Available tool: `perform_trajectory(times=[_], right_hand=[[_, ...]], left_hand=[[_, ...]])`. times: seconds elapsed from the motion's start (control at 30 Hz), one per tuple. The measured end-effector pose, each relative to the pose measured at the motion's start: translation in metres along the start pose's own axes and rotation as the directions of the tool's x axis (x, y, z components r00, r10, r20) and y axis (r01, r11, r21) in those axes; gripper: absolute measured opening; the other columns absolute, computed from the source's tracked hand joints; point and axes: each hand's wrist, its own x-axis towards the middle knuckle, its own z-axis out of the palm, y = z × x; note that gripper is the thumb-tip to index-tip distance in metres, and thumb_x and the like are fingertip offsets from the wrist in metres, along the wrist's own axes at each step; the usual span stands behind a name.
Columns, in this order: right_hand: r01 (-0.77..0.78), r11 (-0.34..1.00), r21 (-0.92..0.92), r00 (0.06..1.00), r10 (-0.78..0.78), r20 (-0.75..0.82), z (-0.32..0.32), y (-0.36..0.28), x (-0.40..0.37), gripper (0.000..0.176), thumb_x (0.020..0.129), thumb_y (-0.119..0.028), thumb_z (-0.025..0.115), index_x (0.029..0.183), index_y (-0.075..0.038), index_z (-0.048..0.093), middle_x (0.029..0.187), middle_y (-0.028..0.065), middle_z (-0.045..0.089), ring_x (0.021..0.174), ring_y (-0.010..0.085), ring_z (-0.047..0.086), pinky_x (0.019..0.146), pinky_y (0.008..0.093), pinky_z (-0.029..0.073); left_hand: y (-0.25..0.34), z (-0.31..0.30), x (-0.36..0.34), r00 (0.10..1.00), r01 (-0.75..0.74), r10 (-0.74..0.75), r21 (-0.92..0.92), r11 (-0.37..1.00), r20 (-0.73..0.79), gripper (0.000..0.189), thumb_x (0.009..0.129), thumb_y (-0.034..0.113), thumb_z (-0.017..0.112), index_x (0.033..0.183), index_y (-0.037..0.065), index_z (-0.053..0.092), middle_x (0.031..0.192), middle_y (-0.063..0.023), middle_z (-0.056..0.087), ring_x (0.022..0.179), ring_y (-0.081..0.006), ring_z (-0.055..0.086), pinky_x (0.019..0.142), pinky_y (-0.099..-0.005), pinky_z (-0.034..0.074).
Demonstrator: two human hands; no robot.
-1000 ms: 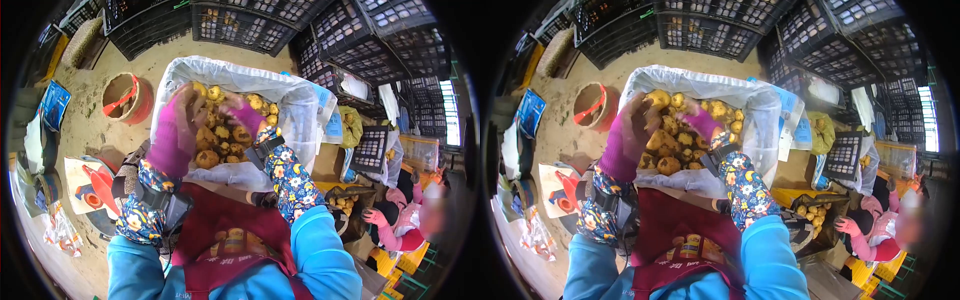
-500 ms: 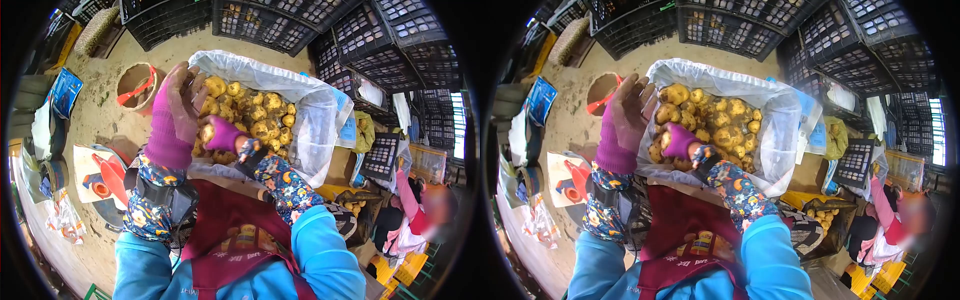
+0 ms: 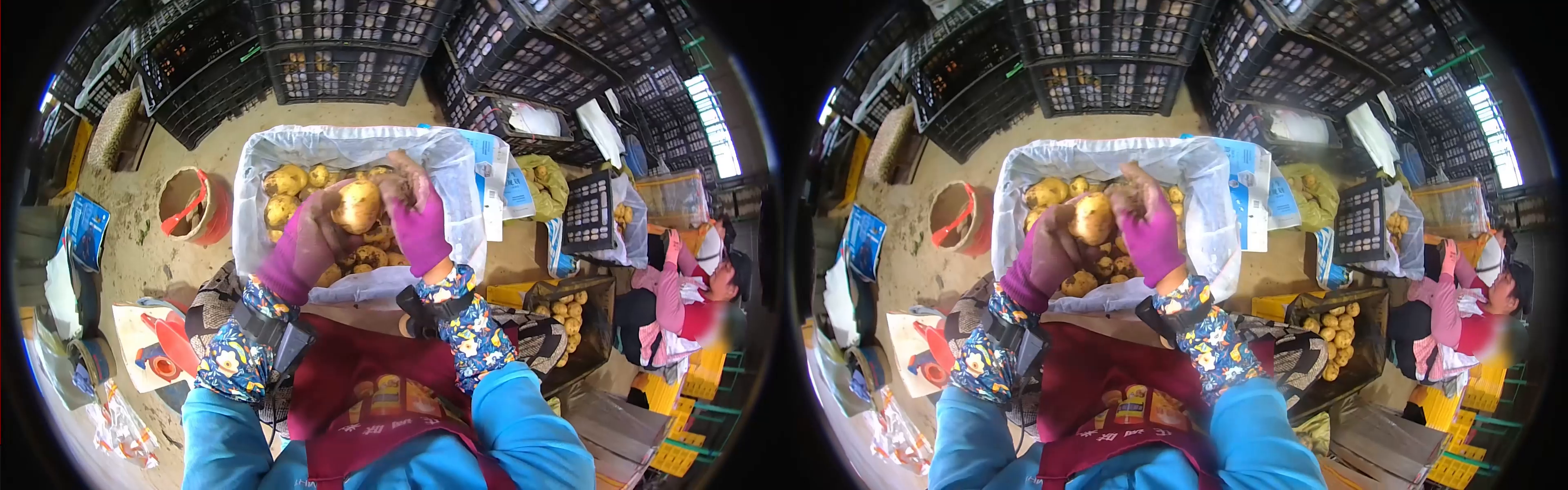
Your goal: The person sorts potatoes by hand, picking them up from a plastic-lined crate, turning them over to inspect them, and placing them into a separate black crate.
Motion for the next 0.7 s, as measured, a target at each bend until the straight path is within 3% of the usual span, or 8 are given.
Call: perform_trajectory(times=[0.13,0.2,0.33,0.37,0.4,0.53,0.6,0.7], right_hand=[[-0.291,0.923,0.251,0.955,0.297,0.015,-0.022,0.032,-0.004,0.057,0.089,-0.02,0.066,0.138,-0.005,0.042,0.116,0.0085,0.059,0.094,0.0159,0.061,0.078,0.0312,0.052],[-0.573,0.479,0.665,0.79,0.54,0.292,-0.028,0.037,-0.012,0.057,0.09,-0.024,0.065,0.139,-0.01,0.041,0.119,0.0062,0.057,0.097,0.0164,0.06,0.079,0.032,0.053],[-0.601,0.172,0.781,0.797,0.214,0.566,-0.023,-0.002,-0.03,0.063,0.084,-0.025,0.073,0.136,-0.007,0.042,0.124,0.0055,0.055,0.111,0.021,0.058,0.092,0.034,0.049],[-0.218,0.802,0.556,0.924,-0.014,0.383,-0.029,0.01,-0.033,0.07,0.078,-0.024,0.079,0.135,-0.003,0.044,0.122,0.0094,0.057,0.113,0.0237,0.058,0.095,0.0348,0.047],[0.248,0.968,-0.035,0.957,-0.24,0.161,-0.036,0.021,-0.037,0.077,0.071,-0.023,0.084,0.133,0.0,0.046,0.121,0.0133,0.059,0.115,0.0264,0.057,0.099,0.0356,0.045],[0.268,0.95,-0.16,0.944,-0.292,-0.156,-0.146,-0.006,-0.085,0.06,0.073,-0.013,0.081,0.125,-0.002,0.052,0.116,0.0134,0.062,0.11,0.0242,0.06,0.096,0.0339,0.048],[0.327,0.943,-0.057,0.934,-0.332,-0.135,-0.23,-0.055,-0.114,0.052,0.078,-0.002,0.077,0.123,-0.003,0.052,0.117,0.0122,0.061,0.108,0.02,0.06,0.094,0.0324,0.049],[0.13,0.884,-0.448,0.921,-0.275,-0.276,-0.365,-0.072,-0.2,0.051,0.077,0.002,0.076,0.12,-0.002,0.049,0.111,0.012,0.061,0.099,0.0218,0.064,0.09,0.0342,0.054]], left_hand=[[0.011,0.018,-0.001,0.999,-0.015,0.026,-0.356,0.934,0.026,0.046,0.094,0.01,0.038,0.139,0.0,0.04,0.125,-0.012,0.055,0.1,-0.0156,0.059,0.07,-0.0265,0.051],[0.009,0.017,0.007,0.963,-0.264,0.268,0.103,0.959,-0.032,0.054,0.088,0.006,0.048,0.141,0.0,0.037,0.133,-0.013,0.048,0.112,-0.0182,0.056,0.087,-0.0276,0.05],[-0.008,0.018,0.013,0.929,-0.369,0.362,0.235,0.899,0.073,0.067,0.082,0.004,0.058,0.144,0.001,0.033,0.135,-0.0145,0.047,0.123,-0.0212,0.05,0.103,-0.0318,0.041],[-0.008,0.025,0.01,0.934,-0.356,0.334,0.231,0.906,0.128,0.067,0.083,0.005,0.057,0.145,0.0,0.032,0.133,-0.0172,0.05,0.126,-0.025,0.048,0.108,-0.035,0.037],[0.01,0.05,-0.006,0.95,-0.312,0.3,0.233,0.921,0.087,0.064,0.087,0.009,0.056,0.146,0.0,0.03,0.129,-0.0192,0.053,0.125,-0.0273,0.049,0.107,-0.0363,0.038],[-0.002,0.026,0.005,0.887,-0.396,0.372,0.037,0.917,0.273,0.062,0.097,0.019,0.051,0.149,0.0,0.022,0.136,-0.0214,0.049,0.125,-0.0296,0.049,0.107,-0.0382,0.038],[-0.013,0.009,0.011,0.901,-0.417,0.368,0.222,0.881,0.229,0.108,0.081,0.07,0.058,0.151,-0.001,0.015,0.142,-0.0165,0.044,0.129,-0.0267,0.045,0.11,-0.0388,0.033],[-0.016,0.009,0.012,0.915,-0.392,0.357,0.212,0.895,0.186,0.093,0.09,0.06,0.055,0.151,0.002,0.016,0.144,-0.0125,0.043,0.131,-0.0254,0.044,0.11,-0.0374,0.031]])
